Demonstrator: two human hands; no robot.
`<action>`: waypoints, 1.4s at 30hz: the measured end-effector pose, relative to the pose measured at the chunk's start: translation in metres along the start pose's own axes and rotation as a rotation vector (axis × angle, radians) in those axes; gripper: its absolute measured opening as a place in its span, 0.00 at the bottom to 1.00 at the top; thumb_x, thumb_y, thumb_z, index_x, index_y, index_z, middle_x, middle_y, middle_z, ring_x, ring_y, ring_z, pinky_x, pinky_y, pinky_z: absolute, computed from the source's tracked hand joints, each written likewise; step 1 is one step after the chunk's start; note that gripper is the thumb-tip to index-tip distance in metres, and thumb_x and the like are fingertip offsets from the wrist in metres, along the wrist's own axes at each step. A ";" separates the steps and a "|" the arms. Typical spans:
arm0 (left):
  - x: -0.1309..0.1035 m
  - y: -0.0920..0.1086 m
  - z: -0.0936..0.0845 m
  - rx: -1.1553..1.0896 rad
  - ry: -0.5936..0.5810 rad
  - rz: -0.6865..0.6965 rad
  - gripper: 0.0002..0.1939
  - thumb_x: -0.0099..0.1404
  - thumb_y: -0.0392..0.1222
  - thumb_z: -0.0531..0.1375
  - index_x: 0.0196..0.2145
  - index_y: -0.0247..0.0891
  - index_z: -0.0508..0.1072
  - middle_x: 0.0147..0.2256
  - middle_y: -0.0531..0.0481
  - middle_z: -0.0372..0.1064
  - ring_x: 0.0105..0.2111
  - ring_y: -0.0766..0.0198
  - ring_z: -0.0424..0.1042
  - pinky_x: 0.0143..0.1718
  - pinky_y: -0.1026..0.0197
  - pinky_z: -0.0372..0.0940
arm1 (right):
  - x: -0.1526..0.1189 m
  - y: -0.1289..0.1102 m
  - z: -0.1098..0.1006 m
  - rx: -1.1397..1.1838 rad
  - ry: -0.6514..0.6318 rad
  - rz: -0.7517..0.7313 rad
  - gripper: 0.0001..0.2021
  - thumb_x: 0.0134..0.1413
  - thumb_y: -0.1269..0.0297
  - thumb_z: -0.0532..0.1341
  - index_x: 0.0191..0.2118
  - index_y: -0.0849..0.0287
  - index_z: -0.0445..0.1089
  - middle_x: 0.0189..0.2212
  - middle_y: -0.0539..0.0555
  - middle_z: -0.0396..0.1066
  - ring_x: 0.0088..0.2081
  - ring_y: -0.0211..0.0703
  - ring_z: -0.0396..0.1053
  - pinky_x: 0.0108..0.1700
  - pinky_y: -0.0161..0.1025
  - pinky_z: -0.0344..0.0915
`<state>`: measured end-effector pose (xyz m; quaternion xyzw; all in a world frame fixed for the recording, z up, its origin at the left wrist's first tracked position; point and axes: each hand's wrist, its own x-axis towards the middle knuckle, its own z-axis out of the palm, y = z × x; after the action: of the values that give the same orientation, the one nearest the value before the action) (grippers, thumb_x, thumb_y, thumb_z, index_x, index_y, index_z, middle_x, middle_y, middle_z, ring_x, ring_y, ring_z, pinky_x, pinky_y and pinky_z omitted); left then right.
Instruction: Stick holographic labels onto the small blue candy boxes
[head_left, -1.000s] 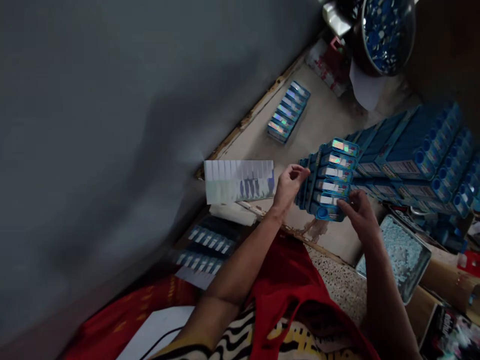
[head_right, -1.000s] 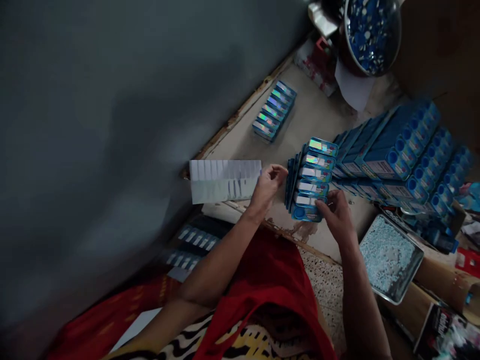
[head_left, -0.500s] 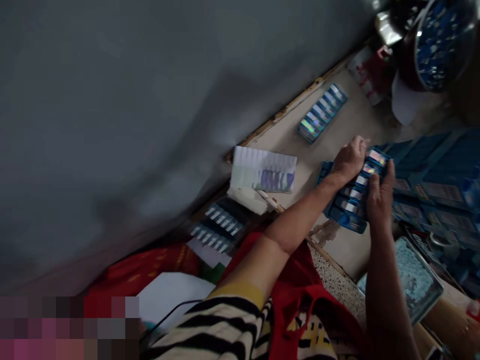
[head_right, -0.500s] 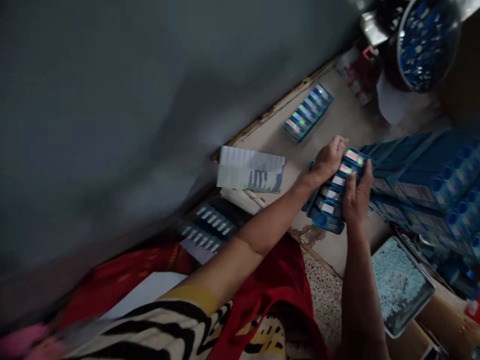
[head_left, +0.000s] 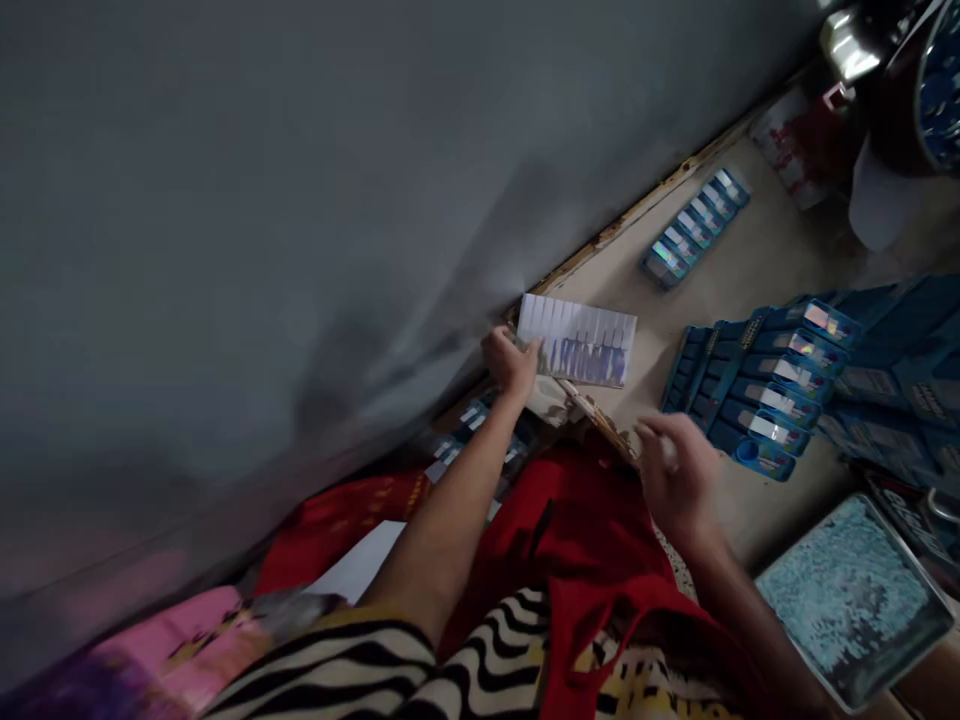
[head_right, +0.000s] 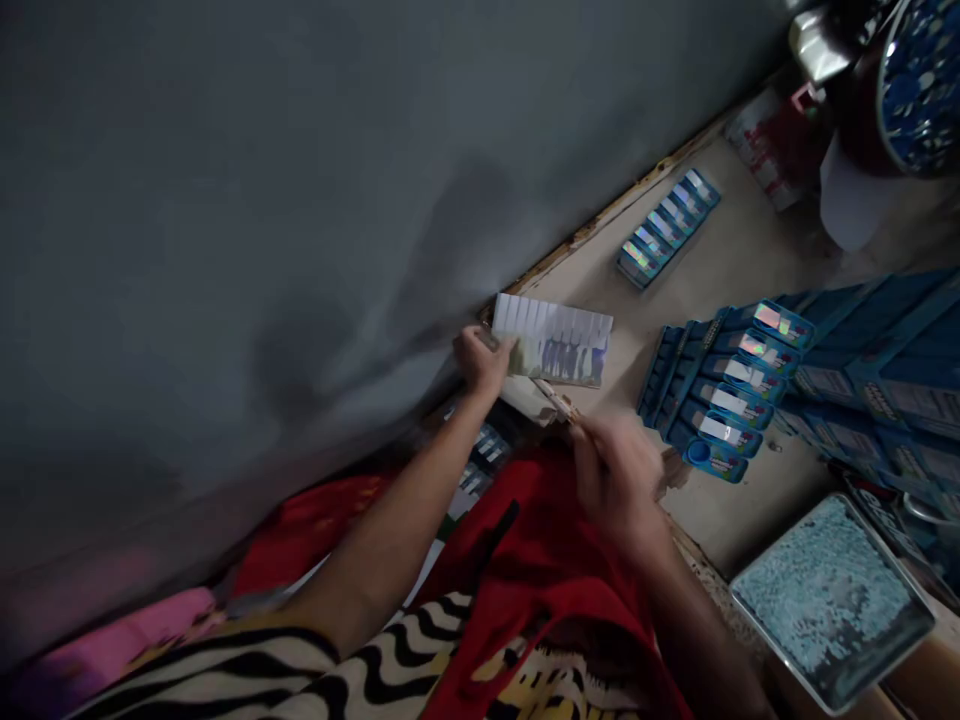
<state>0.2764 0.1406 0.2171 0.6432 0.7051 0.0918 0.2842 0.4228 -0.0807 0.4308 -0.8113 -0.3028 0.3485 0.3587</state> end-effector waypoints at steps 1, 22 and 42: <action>0.003 -0.015 -0.001 0.039 -0.023 -0.008 0.29 0.64 0.42 0.71 0.59 0.31 0.68 0.60 0.30 0.70 0.61 0.45 0.68 0.62 0.53 0.59 | 0.016 0.019 0.025 0.020 -0.018 0.025 0.17 0.67 0.49 0.60 0.53 0.51 0.77 0.48 0.62 0.76 0.48 0.57 0.76 0.52 0.55 0.74; 0.004 -0.017 0.000 0.155 -0.166 0.007 0.10 0.63 0.46 0.69 0.34 0.42 0.72 0.42 0.42 0.78 0.44 0.49 0.75 0.47 0.53 0.65 | 0.157 0.150 0.116 0.062 0.367 0.438 0.11 0.45 0.57 0.67 0.33 0.55 0.69 0.34 0.53 0.75 0.40 0.46 0.69 0.45 0.40 0.64; -0.015 -0.021 -0.108 -0.413 -0.834 -0.078 0.31 0.37 0.47 0.78 0.42 0.41 0.83 0.23 0.56 0.69 0.23 0.63 0.67 0.25 0.63 0.62 | 0.068 0.097 0.046 0.615 -0.175 0.241 0.30 0.34 0.54 0.81 0.49 0.54 0.83 0.50 0.55 0.83 0.42 0.50 0.78 0.46 0.45 0.75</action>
<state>0.2030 0.1486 0.2994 0.5279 0.5214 -0.0469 0.6688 0.4494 -0.0676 0.3075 -0.6621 -0.1152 0.5315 0.5156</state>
